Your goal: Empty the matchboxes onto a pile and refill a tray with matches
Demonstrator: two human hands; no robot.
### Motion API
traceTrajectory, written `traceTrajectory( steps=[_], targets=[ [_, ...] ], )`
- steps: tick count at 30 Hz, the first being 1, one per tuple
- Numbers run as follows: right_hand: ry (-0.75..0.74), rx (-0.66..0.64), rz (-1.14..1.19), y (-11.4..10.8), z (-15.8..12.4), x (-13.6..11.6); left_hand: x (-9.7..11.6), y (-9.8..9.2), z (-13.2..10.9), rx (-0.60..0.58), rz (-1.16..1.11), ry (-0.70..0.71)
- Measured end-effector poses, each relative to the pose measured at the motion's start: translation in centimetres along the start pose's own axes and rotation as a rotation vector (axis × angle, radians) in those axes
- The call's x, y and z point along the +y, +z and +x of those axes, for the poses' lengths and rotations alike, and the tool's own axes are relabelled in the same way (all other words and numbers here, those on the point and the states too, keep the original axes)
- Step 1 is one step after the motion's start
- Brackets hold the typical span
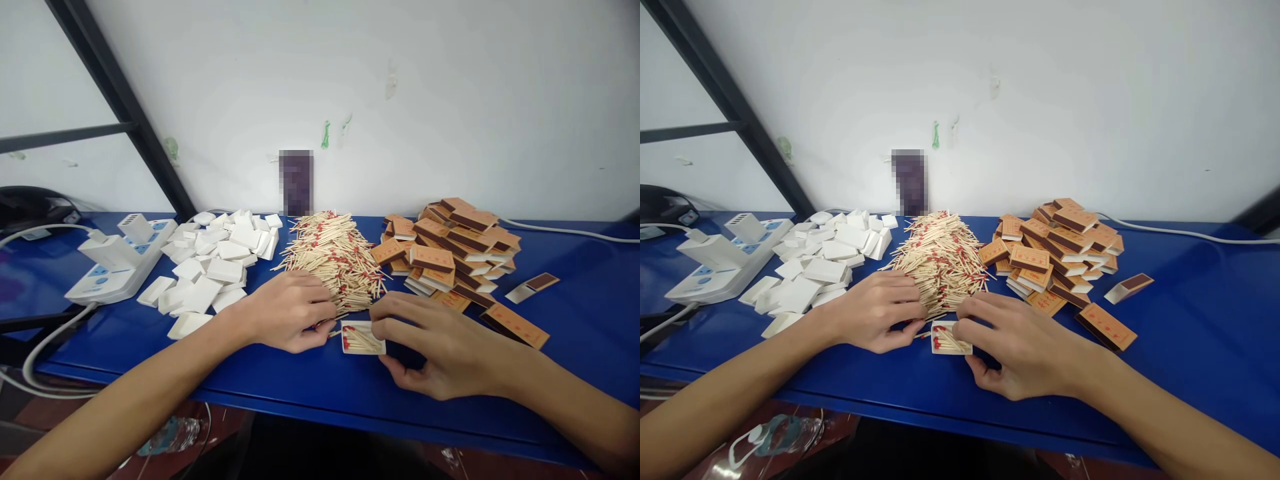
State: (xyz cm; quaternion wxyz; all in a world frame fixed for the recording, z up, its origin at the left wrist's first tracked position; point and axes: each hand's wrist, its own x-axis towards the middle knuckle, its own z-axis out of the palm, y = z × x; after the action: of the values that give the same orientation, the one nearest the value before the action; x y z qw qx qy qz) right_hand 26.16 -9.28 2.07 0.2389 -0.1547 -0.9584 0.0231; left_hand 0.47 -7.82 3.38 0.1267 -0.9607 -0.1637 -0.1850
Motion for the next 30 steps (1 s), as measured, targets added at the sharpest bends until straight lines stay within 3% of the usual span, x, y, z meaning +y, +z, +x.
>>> traceTrajectory(
  steps=[6,15,20,25,30],
  targets=[
    [-0.087,0.014,-0.1,0.1,0.1,0.0,-0.3,-0.1,-0.1,-0.015,0.012,-0.013],
    [-0.102,-0.001,-0.084,0.1,-0.1,-0.4,-0.3,-0.6,-0.1,-0.044,0.034,-0.012],
    [-0.059,-0.029,-0.092,0.3,0.0,-0.3,-0.1,-0.4,-0.2,-0.036,0.01,-0.001],
    [0.036,-0.104,-0.028,0.4,0.0,-0.2,0.4,-0.5,0.1,0.043,-0.052,0.007],
    [0.049,-0.065,-0.009,-0.2,0.1,-0.5,1.7,0.1,0.5,0.087,-0.116,0.066]
  ],
)
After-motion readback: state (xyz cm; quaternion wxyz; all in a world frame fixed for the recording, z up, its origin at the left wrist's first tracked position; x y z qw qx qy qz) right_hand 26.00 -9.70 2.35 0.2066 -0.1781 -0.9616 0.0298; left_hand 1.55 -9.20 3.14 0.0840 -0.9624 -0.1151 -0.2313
